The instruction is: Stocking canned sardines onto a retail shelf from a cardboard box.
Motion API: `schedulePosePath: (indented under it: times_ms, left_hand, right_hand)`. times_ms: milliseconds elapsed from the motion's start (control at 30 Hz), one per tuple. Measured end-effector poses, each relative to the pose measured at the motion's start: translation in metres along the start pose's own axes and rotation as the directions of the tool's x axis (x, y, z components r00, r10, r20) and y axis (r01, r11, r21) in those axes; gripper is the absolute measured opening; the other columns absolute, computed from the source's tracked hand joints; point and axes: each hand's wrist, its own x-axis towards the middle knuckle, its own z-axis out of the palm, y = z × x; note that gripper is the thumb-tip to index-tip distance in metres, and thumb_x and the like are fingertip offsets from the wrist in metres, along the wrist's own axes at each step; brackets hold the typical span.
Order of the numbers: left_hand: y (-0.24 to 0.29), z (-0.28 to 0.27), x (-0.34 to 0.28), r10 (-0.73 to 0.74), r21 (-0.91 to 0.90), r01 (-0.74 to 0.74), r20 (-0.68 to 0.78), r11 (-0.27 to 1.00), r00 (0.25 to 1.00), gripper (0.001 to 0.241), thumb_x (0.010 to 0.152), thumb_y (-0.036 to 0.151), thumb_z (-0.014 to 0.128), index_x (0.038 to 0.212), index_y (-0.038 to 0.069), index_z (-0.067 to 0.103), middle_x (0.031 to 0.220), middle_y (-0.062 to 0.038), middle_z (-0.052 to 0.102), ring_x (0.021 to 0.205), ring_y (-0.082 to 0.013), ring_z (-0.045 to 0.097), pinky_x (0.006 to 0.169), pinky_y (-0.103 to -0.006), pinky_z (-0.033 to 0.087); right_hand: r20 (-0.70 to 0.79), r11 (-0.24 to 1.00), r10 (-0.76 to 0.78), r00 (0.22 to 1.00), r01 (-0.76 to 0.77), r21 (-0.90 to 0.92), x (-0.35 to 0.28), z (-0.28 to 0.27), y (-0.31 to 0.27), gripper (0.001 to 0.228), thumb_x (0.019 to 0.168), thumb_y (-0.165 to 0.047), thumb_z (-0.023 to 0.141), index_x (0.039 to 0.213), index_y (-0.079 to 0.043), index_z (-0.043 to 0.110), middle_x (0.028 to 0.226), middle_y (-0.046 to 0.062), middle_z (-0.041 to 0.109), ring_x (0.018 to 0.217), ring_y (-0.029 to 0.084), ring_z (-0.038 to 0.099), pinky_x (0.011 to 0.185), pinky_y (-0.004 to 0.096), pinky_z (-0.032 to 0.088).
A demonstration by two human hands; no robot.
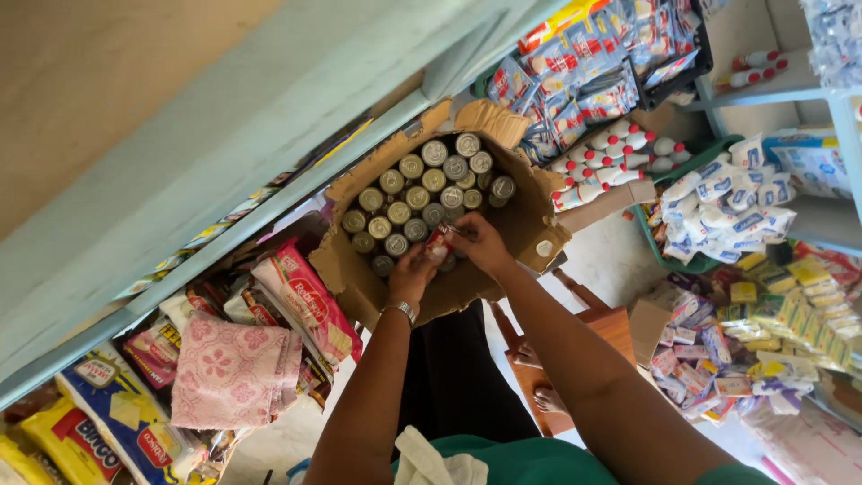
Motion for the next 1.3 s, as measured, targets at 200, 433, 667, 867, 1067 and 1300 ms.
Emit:
schedulePosePath:
  times_ms: [200, 433, 667, 867, 1067, 1300]
  left_hand:
    - [0.023, -0.002, -0.052, 0.027, -0.335, -0.003, 0.065, 0.942, 0.998, 0.047, 0.09, 0.011, 0.078, 0.132, 0.005, 0.058, 0.122, -0.006, 0.066, 0.109, -0.0176, 0.068, 0.094, -0.0335, 0.059]
    - [0.07, -0.01, -0.118, 0.126, -0.428, -0.07, 0.104, 0.901, 0.987, 0.063, 0.083, 0.006, 0.081, 0.138, 0.006, 0.051, 0.115, -0.007, 0.065, 0.107, -0.0206, 0.069, 0.094, -0.0343, 0.059]
    - [0.114, -0.031, -0.187, 0.376, -0.291, -0.333, 0.105, 0.897, 0.921, 0.058, 0.082, 0.009, 0.078, 0.137, 0.007, 0.059, 0.124, -0.006, 0.067, 0.107, -0.0153, 0.068, 0.093, -0.032, 0.058]
    - [0.184, -0.044, -0.279, 0.302, -0.117, -0.29, 0.095, 0.95, 0.949, 0.05, 0.083, 0.015, 0.079, 0.128, 0.01, 0.061, 0.12, -0.003, 0.068, 0.101, -0.0164, 0.067, 0.082, -0.0332, 0.058]
    - [0.218, -0.059, -0.33, 0.632, -0.193, -0.602, 0.202, 0.775, 0.749, 0.047, 0.086, 0.012, 0.081, 0.128, 0.007, 0.061, 0.118, -0.005, 0.074, 0.108, -0.0149, 0.07, 0.095, -0.0322, 0.056]
    - [0.248, -0.071, -0.392, 0.577, -0.097, -0.569, 0.151, 0.817, 0.803, 0.049, 0.084, 0.012, 0.08, 0.127, 0.009, 0.057, 0.115, -0.002, 0.073, 0.099, -0.0138, 0.067, 0.091, -0.0329, 0.056]
  right_hand:
    - [0.139, 0.986, 0.046, 0.989, -0.067, 0.15, -0.034, 0.022, -0.074, 0.038, 0.097, -0.008, 0.073, 0.133, -0.009, 0.06, 0.121, 0.006, 0.069, 0.109, 0.014, 0.065, 0.097, 0.032, 0.053]
    - [0.197, 0.961, 0.044, 0.979, -0.095, 0.261, -0.069, 0.043, -0.125, 0.042, 0.095, -0.007, 0.073, 0.134, 0.002, 0.058, 0.126, 0.011, 0.068, 0.114, 0.017, 0.065, 0.101, 0.034, 0.052]
    - [0.281, 0.942, 0.137, 0.95, -0.213, 0.26, -0.121, 0.074, -0.198, 0.045, 0.095, -0.014, 0.068, 0.138, -0.006, 0.056, 0.128, 0.008, 0.068, 0.113, 0.02, 0.068, 0.094, 0.037, 0.058]
    - [0.328, 0.971, 0.017, 0.944, -0.094, 0.218, -0.162, 0.084, -0.257, 0.044, 0.092, -0.011, 0.071, 0.134, -0.003, 0.06, 0.125, 0.009, 0.07, 0.112, 0.019, 0.068, 0.095, 0.037, 0.056]
    - [0.366, 0.992, -0.051, 0.929, 0.006, 0.125, -0.193, 0.101, -0.32, 0.043, 0.087, -0.007, 0.075, 0.129, -0.001, 0.066, 0.118, 0.009, 0.073, 0.105, 0.017, 0.067, 0.093, 0.034, 0.053]
    - [0.393, 0.996, -0.08, 0.916, 0.056, 0.072, -0.224, 0.123, -0.376, 0.042, 0.085, -0.008, 0.077, 0.125, 0.0, 0.066, 0.112, 0.009, 0.076, 0.102, 0.017, 0.069, 0.091, 0.035, 0.055]
